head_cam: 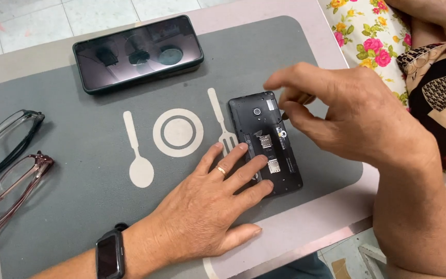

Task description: Using a small tool to pry and manipulate internal components of a mobile phone during a repair.

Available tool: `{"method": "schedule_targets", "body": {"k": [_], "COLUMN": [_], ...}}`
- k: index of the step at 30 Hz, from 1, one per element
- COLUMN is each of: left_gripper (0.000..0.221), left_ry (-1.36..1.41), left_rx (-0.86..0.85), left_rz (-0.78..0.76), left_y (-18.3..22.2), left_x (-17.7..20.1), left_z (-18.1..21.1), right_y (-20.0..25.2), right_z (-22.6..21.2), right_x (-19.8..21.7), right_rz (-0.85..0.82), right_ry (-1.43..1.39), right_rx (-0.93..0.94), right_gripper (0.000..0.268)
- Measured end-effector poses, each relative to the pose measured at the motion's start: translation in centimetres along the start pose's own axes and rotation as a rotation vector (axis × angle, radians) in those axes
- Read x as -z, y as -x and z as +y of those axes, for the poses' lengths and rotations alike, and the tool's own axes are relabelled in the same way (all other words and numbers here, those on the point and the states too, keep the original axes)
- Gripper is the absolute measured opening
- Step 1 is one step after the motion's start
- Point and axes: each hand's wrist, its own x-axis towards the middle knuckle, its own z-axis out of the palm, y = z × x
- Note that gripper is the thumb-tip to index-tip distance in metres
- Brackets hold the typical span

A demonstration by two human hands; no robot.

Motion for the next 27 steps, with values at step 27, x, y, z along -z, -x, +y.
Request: {"method": "schedule_targets", "body": {"k": [27], "left_gripper": [0.059], "left_ry": [-0.001], "left_rx": [-0.004], "left_rz": [-0.008], "left_y": [0.0], "left_x": [-0.2], "left_z": [-0.2], "right_y": [0.8], "right_z": [1.5], "right_x": [-1.1], "right_rz": [0.127], "right_ry": [0.201], "right_rx": [0.021], "right_gripper": [0.034]}}
